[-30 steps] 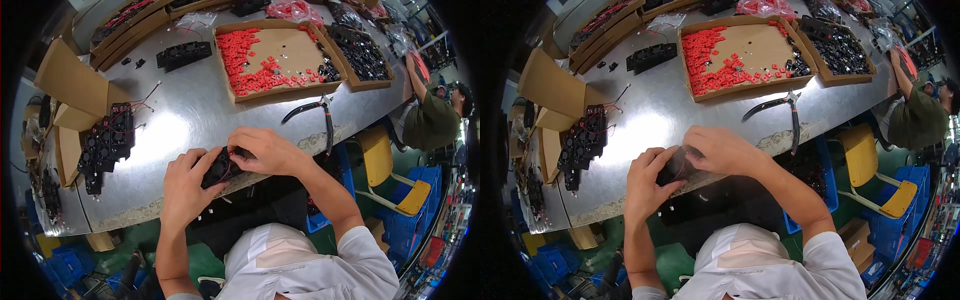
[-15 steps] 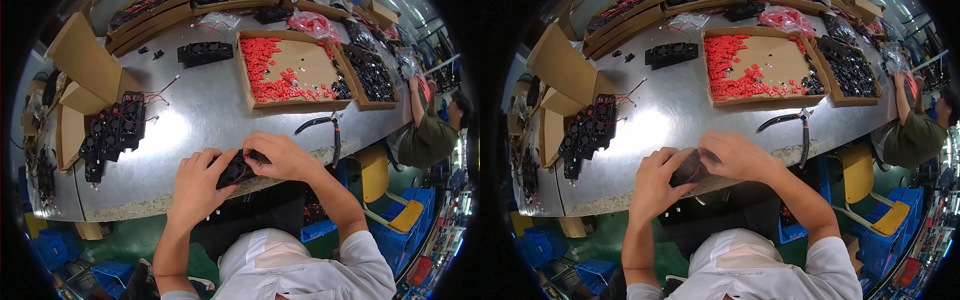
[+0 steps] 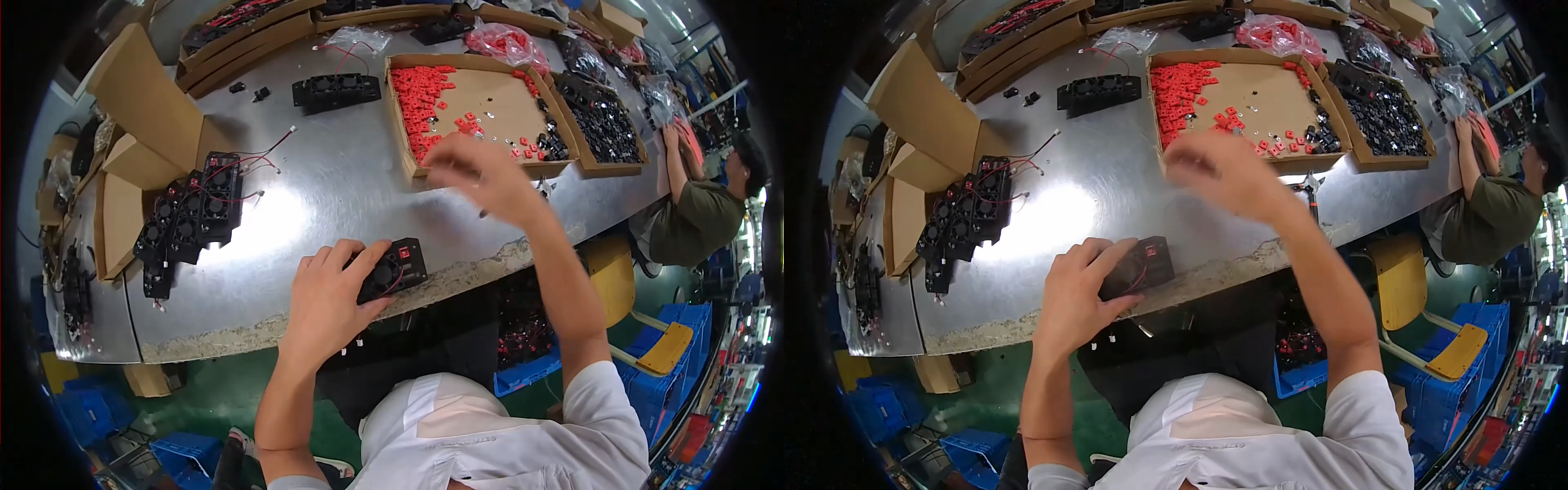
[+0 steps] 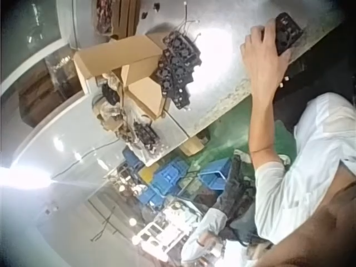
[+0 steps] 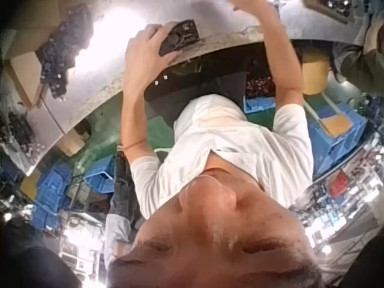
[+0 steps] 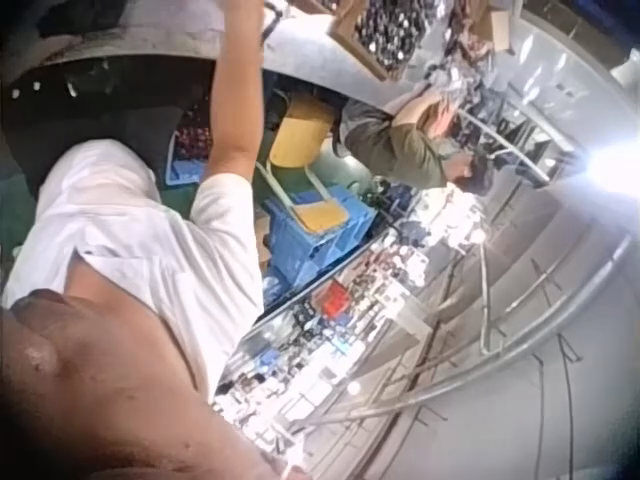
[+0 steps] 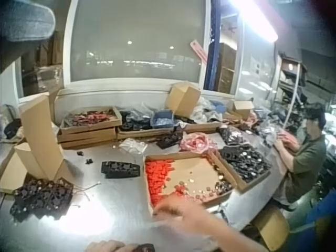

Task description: Manually process and assemble small electronic components using pliers at a factory workbench.

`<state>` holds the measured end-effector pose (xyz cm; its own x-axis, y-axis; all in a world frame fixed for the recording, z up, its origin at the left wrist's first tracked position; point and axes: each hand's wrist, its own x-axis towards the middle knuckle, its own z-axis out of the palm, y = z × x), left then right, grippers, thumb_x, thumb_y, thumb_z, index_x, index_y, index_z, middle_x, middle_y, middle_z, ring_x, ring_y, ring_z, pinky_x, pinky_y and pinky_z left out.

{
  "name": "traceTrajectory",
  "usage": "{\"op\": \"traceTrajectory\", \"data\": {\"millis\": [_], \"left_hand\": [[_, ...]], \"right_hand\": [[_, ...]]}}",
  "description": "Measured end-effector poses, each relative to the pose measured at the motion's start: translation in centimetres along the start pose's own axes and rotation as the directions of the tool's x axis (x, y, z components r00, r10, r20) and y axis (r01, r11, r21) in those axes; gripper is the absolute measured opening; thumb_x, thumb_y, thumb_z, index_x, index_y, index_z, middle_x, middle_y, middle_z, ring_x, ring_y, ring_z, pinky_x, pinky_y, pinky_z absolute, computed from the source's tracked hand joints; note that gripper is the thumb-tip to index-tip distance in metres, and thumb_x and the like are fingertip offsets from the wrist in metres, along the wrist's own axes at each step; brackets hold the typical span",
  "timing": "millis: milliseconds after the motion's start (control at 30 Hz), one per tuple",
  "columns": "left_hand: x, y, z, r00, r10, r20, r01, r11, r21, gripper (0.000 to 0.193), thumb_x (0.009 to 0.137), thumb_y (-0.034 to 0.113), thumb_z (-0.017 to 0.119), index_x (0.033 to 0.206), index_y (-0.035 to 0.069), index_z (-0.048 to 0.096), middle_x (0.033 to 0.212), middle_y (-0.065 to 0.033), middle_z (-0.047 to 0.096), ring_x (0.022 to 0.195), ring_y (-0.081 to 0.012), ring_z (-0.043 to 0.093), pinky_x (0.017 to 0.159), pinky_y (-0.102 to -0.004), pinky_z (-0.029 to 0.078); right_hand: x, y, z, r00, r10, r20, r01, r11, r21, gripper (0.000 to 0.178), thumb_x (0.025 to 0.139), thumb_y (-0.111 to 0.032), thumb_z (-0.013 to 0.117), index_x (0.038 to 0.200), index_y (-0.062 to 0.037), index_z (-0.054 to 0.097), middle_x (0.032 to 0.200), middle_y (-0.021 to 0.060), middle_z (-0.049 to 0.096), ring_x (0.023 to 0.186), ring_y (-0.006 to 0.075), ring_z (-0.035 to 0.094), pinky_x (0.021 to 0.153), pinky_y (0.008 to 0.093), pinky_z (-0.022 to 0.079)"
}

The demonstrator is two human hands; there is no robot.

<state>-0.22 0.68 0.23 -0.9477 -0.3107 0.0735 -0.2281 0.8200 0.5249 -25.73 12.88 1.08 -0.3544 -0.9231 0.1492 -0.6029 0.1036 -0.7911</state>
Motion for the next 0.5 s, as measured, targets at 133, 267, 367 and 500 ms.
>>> {"op": "traceTrajectory", "data": {"millis": [133, 267, 367, 500], "left_hand": [[-0.1, 0.0, 0.1, 1.000, 0.015, -0.024, -0.015, 1.000, -0.014, 0.068, 0.067, 0.020, 0.090, 0.131, 0.015, 0.065, 0.112, -0.0092, 0.065, 0.097, -0.0331, 0.060, 0.086, -0.0431, 0.048], [0.0, 0.2, 0.1, 0.999, 0.027, -0.029, -0.027, 0.999, -0.020, 0.068, 0.068, 0.019, 0.090, 0.131, 0.015, 0.066, 0.112, -0.0094, 0.066, 0.097, -0.0331, 0.060, 0.086, -0.0436, 0.048], [-0.1, 0.4, 0.1, 1.000, 0.025, -0.019, -0.025, 0.999, -0.020, 0.068, 0.068, 0.020, 0.090, 0.131, 0.015, 0.066, 0.112, -0.0096, 0.066, 0.098, -0.0331, 0.061, 0.087, -0.0437, 0.049], [-0.2, 0.0, 0.2, 1.000, -0.017, -0.017, 0.017, 1.000, -0.004, 0.069, 0.067, 0.020, 0.090, 0.132, 0.015, 0.066, 0.112, -0.0097, 0.066, 0.099, -0.0331, 0.061, 0.088, -0.0437, 0.049]], "right_hand": [[3.7, 3.8, -2.4, 0.992, -0.011, -0.122, -0.022, 0.966, -0.259, 0.022, 0.094, -0.012, 0.070, 0.112, 0.0004, 0.070, 0.103, 0.0127, 0.072, 0.093, 0.0234, 0.068, 0.083, 0.0356, 0.054], [4.5, 6.5, -2.1, 0.996, -0.084, -0.013, 0.070, 0.900, -0.430, 0.024, 0.093, -0.015, 0.070, 0.112, 0.0003, 0.071, 0.104, 0.0163, 0.071, 0.095, 0.0298, 0.067, 0.087, 0.0380, 0.053], [4.3, 6.6, -1.9, 0.993, -0.121, -0.016, 0.097, 0.864, -0.495, 0.022, 0.092, -0.013, 0.069, 0.109, 0.0007, 0.070, 0.103, 0.0162, 0.070, 0.095, 0.0305, 0.067, 0.088, 0.0383, 0.053], [1.9, 2.5, -0.4, 0.974, -0.121, -0.192, 0.055, 0.947, -0.318, 0.016, 0.090, -0.007, 0.068, 0.104, 0.0011, 0.069, 0.102, 0.0151, 0.069, 0.094, 0.0310, 0.067, 0.088, 0.0387, 0.053]]}}
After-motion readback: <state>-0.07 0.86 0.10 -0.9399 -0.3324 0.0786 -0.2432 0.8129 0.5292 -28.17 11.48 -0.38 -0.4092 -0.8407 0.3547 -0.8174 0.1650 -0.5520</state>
